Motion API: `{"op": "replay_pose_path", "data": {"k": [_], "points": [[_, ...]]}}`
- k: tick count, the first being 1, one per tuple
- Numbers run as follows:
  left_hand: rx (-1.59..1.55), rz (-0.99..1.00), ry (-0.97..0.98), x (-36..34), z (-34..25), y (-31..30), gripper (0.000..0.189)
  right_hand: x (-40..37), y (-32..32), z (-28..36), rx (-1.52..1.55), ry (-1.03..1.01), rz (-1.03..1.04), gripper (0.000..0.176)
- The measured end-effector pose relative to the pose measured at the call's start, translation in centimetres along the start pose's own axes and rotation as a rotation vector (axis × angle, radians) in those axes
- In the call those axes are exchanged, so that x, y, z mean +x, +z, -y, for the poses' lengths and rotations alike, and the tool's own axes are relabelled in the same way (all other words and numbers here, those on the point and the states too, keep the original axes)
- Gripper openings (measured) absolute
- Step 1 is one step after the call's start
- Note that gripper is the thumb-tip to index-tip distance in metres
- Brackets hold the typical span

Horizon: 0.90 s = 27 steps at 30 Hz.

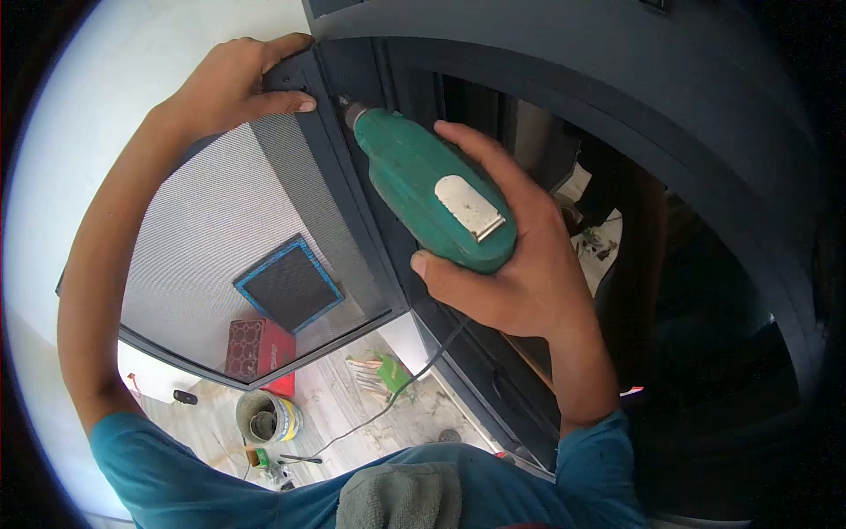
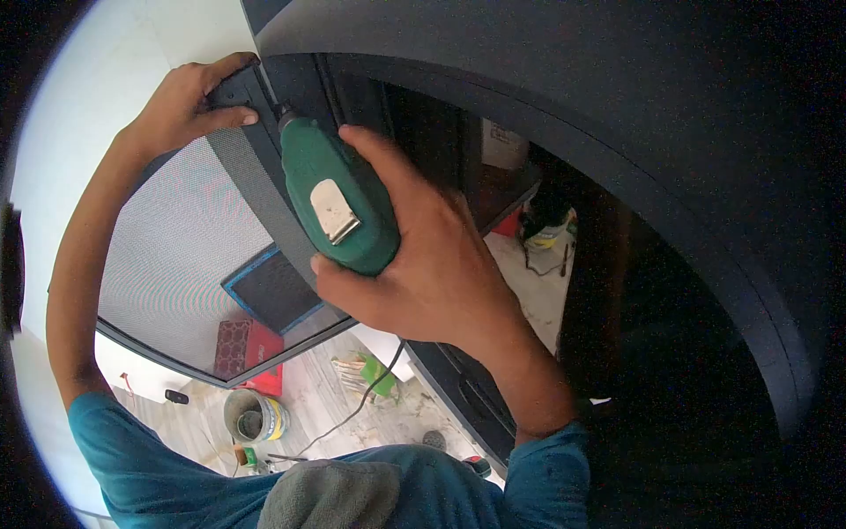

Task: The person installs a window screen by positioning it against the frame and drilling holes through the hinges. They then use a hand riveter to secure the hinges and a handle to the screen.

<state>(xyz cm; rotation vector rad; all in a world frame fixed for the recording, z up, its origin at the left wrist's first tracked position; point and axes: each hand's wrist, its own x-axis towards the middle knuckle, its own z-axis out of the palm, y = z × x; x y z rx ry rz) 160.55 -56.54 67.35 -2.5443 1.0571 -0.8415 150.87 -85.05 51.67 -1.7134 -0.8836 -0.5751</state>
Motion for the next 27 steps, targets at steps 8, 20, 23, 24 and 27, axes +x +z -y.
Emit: {"op": "replay_pose_path", "data": {"k": [8, 20, 23, 24, 27], "points": [[-0.012, 0.044, -0.058, 0.1, -0.5, -0.6, 0.064, 0.1, 0.3, 0.0, 0.017, 0.004, 0.004, 0.081], [-0.019, 0.018, -0.053, 0.1, -0.2, -0.4, 0.064, 0.7, 0.2, 0.1, -0.003, 0.024, -0.005, 0.080], [0.002, -0.001, 0.010, 0.1, 0.5, 0.1, 0.065, 0.4, 0.2, 0.0, -0.016, 0.009, -0.019, 0.080], [0.001, 0.006, 0.001, 0.2, 0.2, -0.2, 0.065, 0.4, 0.2, -0.1, -0.019, -0.004, -0.022, 0.080], [0.014, 0.000, -0.022, 0.1, -0.3, -0.1, 0.065, 0.2, 0.1, -0.6, 0.000, 0.013, -0.026, 0.082]]}}
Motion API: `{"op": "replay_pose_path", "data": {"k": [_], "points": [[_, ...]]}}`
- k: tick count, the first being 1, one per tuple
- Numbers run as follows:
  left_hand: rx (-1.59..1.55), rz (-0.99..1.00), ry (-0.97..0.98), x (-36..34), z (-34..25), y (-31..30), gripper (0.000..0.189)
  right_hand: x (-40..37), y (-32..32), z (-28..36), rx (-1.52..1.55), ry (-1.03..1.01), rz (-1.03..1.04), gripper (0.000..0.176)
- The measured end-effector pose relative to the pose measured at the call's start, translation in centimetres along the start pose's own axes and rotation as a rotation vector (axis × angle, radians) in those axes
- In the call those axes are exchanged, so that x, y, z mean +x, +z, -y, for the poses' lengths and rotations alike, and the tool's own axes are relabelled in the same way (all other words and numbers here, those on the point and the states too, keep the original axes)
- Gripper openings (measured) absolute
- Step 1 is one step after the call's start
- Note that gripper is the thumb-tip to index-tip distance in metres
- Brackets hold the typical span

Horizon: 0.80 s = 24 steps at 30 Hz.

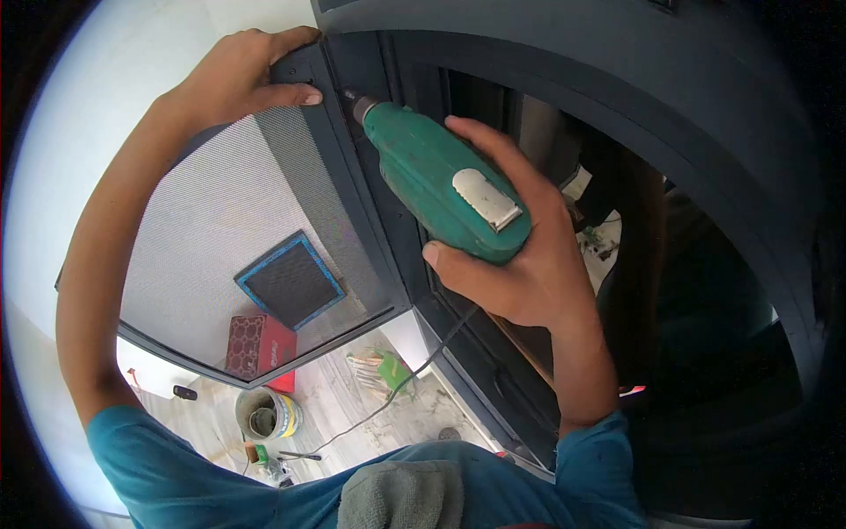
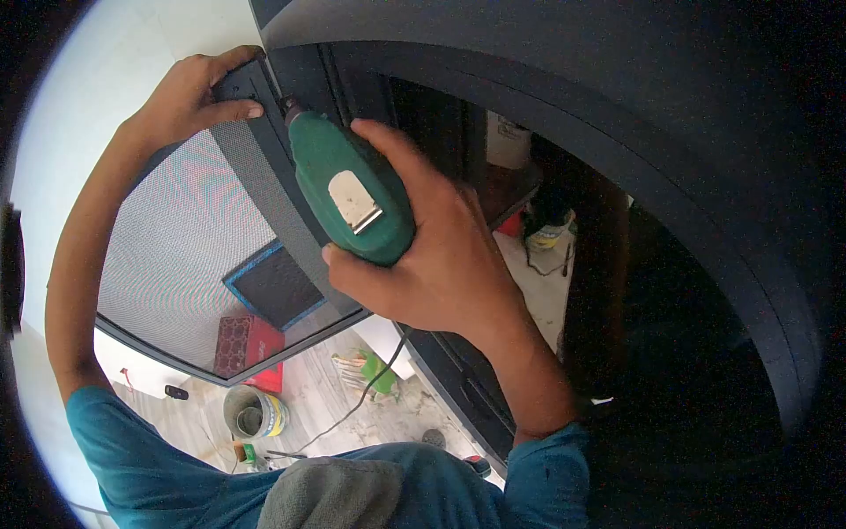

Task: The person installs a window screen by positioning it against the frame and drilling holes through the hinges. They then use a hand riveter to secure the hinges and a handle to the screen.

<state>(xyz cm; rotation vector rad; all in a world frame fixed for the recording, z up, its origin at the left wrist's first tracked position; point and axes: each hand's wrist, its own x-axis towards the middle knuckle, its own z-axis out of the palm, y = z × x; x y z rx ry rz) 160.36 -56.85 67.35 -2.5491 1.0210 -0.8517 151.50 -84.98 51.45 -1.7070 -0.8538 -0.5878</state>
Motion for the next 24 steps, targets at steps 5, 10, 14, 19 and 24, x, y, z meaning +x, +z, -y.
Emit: {"op": "replay_pose_path", "data": {"k": [5, 10, 14, 19, 24], "points": [[0.004, -0.021, 0.032, -0.1, 0.8, 0.5, 0.064, 0.0, 0.1, 0.3, -0.014, -0.032, 0.013, 0.080], [-0.019, 0.014, -0.016, -0.1, 0.2, -0.1, 0.065, 0.7, 1.1, 0.0, -0.149, -0.075, 0.010, 0.079], [0.023, -0.001, 0.010, 0.0, 1.2, 0.3, 0.066, 1.2, 1.5, -0.4, -0.110, -0.041, 0.025, 0.081], [-0.052, 0.004, 0.000, -0.5, 0.6, -0.1, 0.068, -2.3, 0.2, 0.1, 0.031, -0.030, -0.022, 0.091], [-0.014, 0.097, -0.192, -4.6, -0.7, -1.3, 0.070, -3.6, -1.1, 1.8, 0.235, 0.122, -0.021, 0.092]]}}
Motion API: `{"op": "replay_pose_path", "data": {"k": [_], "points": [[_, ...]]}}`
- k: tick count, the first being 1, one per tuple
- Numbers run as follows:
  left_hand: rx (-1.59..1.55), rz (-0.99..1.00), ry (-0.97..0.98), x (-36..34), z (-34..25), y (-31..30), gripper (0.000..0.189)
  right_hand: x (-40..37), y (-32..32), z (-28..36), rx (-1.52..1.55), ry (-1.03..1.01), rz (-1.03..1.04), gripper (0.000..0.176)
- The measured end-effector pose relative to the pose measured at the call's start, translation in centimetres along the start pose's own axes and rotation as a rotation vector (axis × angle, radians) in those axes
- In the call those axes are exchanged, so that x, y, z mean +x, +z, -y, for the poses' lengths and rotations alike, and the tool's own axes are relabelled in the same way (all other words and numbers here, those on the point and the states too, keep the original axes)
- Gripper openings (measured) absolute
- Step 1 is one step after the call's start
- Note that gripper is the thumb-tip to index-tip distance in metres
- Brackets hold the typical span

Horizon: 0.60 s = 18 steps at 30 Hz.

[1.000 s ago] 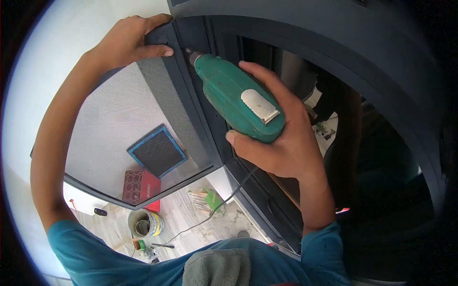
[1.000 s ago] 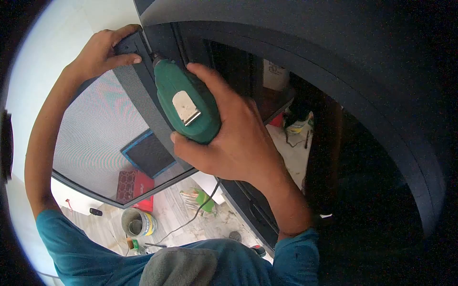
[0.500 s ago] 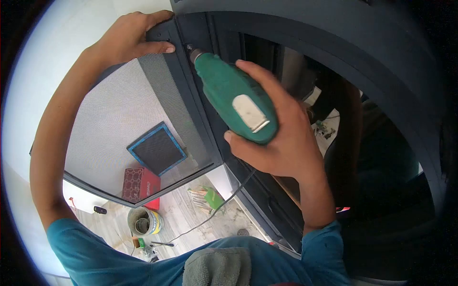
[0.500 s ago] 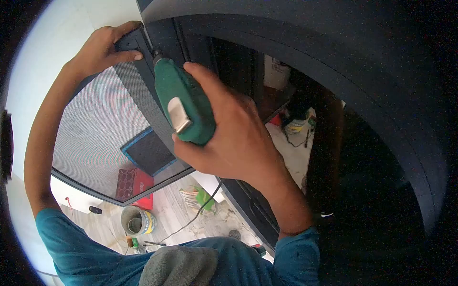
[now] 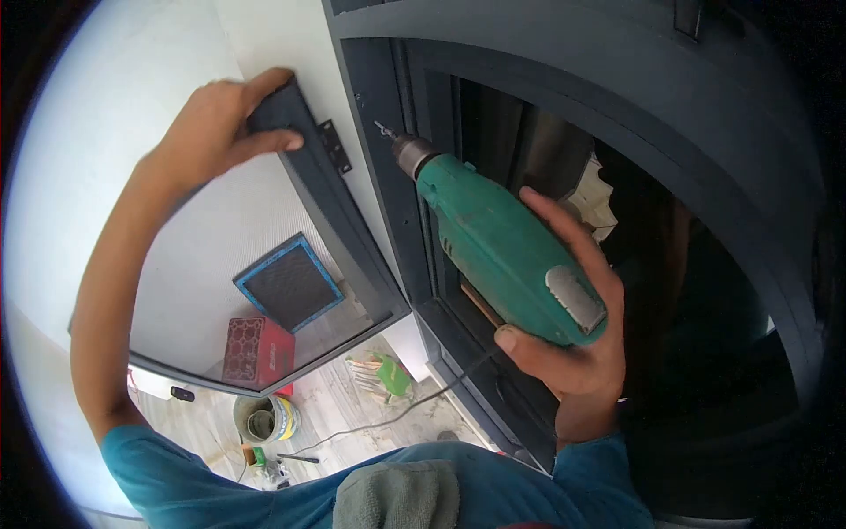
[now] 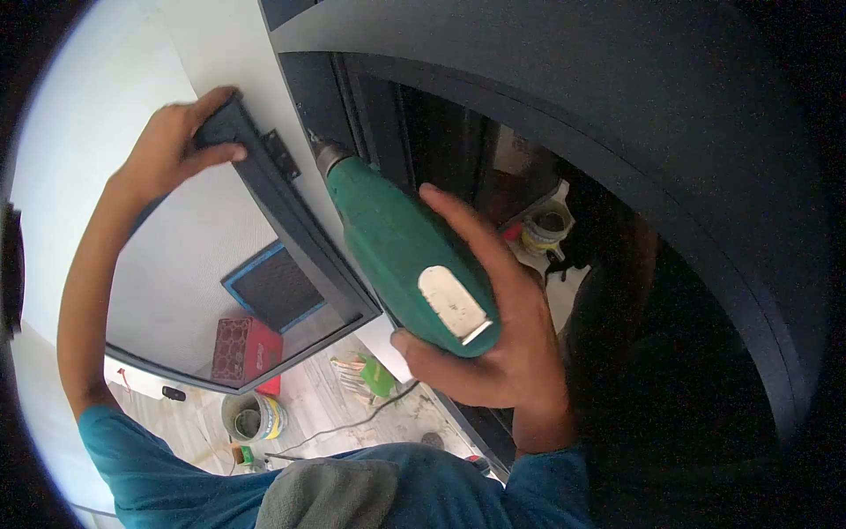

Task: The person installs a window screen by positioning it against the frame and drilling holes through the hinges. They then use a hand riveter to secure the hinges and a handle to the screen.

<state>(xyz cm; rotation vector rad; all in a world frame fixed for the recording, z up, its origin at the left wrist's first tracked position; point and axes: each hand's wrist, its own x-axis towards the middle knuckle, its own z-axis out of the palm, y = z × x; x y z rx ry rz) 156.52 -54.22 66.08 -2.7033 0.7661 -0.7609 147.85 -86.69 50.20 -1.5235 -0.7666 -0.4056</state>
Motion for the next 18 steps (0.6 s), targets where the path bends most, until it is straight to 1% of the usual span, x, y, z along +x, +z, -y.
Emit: {"op": "replay_pose_path", "data": {"k": [2, 4, 5, 8, 10, 12, 14, 16, 18], "points": [[-0.032, -0.008, -0.059, -3.0, 1.0, 0.2, 0.068, 0.6, 0.1, 0.3, 0.044, 0.001, 0.023, 0.091], [-0.068, -0.010, -0.123, -6.7, 3.6, 0.1, 0.067, 2.2, 1.4, 0.2, 0.069, 0.041, 0.075, 0.093], [-0.162, -0.017, -0.196, -8.6, 2.0, 0.5, 0.066, 1.2, 1.1, -0.7, 0.094, 0.059, 0.095, 0.094], [-0.220, -0.004, -0.402, -14.9, 3.3, 1.6, 0.066, 1.6, 3.2, -0.9, 0.199, 0.197, 0.143, 0.096], [-0.263, -0.058, -0.433, -19.7, 4.4, 3.3, 0.064, 1.5, 4.4, -1.5, 0.222, 0.206, 0.127, 0.097], [-0.306, -0.053, -0.586, -23.6, 4.7, 4.1, 0.061, 1.6, 5.7, -1.9, 0.239, 0.219, 0.100, 0.097], [-0.337, -0.059, -0.701, -27.9, 4.9, 5.9, 0.062, 1.4, 6.5, -2.8, 0.257, 0.218, 0.026, 0.096], [-0.364, -0.010, -0.826, -32.9, 5.8, 6.7, 0.065, 1.9, 7.8, -2.3, 0.202, 0.203, -0.015, 0.096], [-0.416, -0.067, -0.872, -38.4, 6.6, 8.5, 0.057, 2.5, 9.8, -1.5, 0.165, 0.168, -0.093, 0.096]]}}
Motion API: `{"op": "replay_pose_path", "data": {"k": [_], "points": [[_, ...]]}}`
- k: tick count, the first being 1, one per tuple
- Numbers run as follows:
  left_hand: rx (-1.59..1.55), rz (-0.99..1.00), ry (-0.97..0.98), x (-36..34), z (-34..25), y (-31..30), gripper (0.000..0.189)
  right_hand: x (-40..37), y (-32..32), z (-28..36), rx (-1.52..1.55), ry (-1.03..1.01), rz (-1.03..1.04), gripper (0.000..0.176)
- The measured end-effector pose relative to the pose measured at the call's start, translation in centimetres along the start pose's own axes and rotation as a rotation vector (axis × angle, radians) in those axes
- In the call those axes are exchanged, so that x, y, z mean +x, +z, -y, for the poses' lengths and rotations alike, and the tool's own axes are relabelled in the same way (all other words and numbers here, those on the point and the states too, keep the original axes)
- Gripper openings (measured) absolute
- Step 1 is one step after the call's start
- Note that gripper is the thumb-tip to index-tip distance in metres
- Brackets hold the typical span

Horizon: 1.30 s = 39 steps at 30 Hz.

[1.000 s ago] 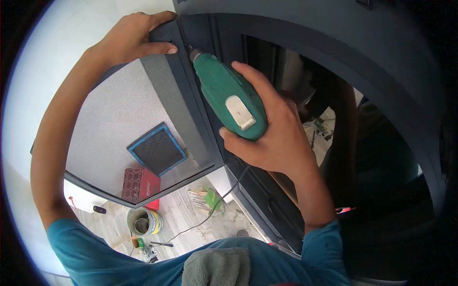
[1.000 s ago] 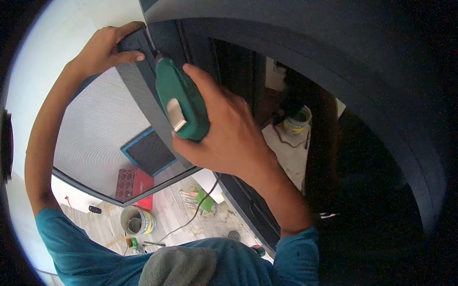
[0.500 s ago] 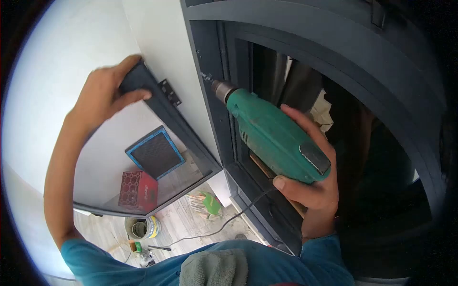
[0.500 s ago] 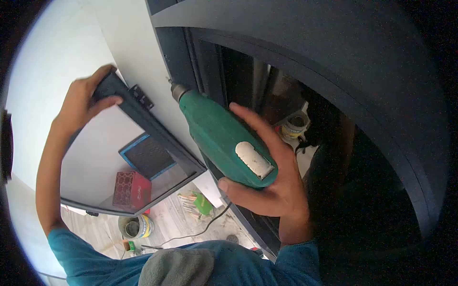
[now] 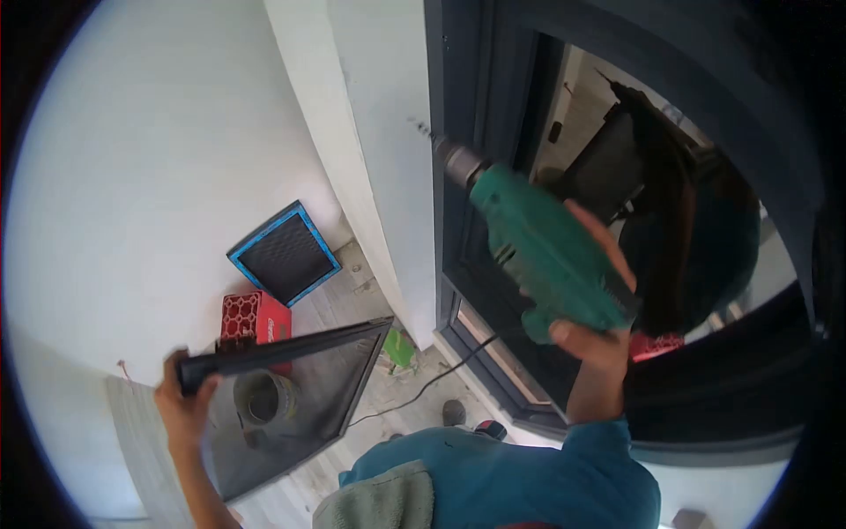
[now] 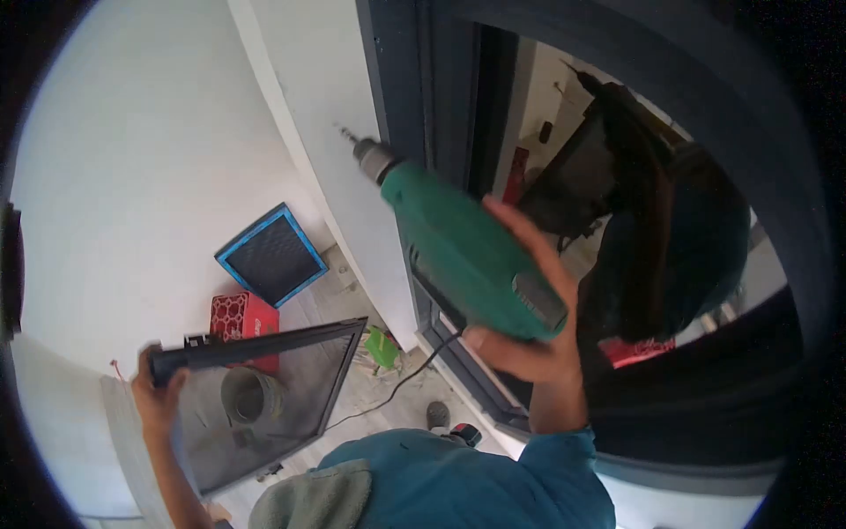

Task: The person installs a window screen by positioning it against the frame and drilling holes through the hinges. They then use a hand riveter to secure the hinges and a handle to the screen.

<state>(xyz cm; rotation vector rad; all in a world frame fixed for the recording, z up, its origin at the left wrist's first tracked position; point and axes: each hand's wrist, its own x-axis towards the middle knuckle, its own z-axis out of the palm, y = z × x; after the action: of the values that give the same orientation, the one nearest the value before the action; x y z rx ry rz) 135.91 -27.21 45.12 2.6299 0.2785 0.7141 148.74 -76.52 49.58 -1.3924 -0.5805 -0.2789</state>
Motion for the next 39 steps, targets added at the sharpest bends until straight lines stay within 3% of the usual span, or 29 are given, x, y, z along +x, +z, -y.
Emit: {"op": "replay_pose_path", "data": {"k": [2, 5, 10, 13, 19, 26, 29, 33, 37, 38, 39], "points": [[-0.034, 0.082, -0.096, -2.8, 4.1, 0.6, 0.045, 0.2, 0.3, 0.3, -0.021, -0.060, -0.071, 0.094], [-0.028, 0.110, -0.117, -5.5, 4.5, 1.8, 0.037, 0.8, -0.3, 0.9, -0.094, -0.122, -0.127, 0.090], [0.116, 0.180, -0.003, -8.0, 3.8, 2.5, 0.035, 1.3, -2.2, 0.8, -0.162, -0.237, -0.101, 0.085], [0.140, 0.128, 0.073, -8.7, 2.5, 3.6, 0.033, 1.8, -3.0, 1.0, -0.100, -0.205, -0.070, 0.083], [0.029, 0.079, -0.051, -11.5, 1.1, 8.2, 0.028, 3.4, -6.4, -0.1, -0.120, -0.267, 0.008, 0.080], [0.012, -0.128, -0.065, -7.0, -1.7, 5.0, 0.032, 4.2, -7.8, -0.4, -0.120, -0.270, 0.031, 0.085], [0.116, -0.109, -0.071, -2.3, -9.9, 1.8, 0.036, 4.0, -8.2, -0.4, -0.114, -0.262, 0.070, 0.083], [0.293, -0.071, 0.367, 4.3, -16.8, 0.1, 0.048, 3.6, -8.4, -0.6, -0.109, -0.283, 0.059, 0.083], [0.370, 0.059, 0.533, 10.2, -25.9, -1.8, 0.056, 3.1, -8.3, -0.7, -0.063, -0.273, 0.007, 0.090], [0.394, 0.056, 0.667, 11.7, -28.1, -2.1, 0.059, 2.9, -8.4, -0.7, -0.068, -0.265, 0.000, 0.089], [0.523, -0.116, 0.973, 13.1, -29.6, -1.8, 0.061, 2.4, -8.6, -0.6, -0.074, -0.258, -0.008, 0.088]]}}
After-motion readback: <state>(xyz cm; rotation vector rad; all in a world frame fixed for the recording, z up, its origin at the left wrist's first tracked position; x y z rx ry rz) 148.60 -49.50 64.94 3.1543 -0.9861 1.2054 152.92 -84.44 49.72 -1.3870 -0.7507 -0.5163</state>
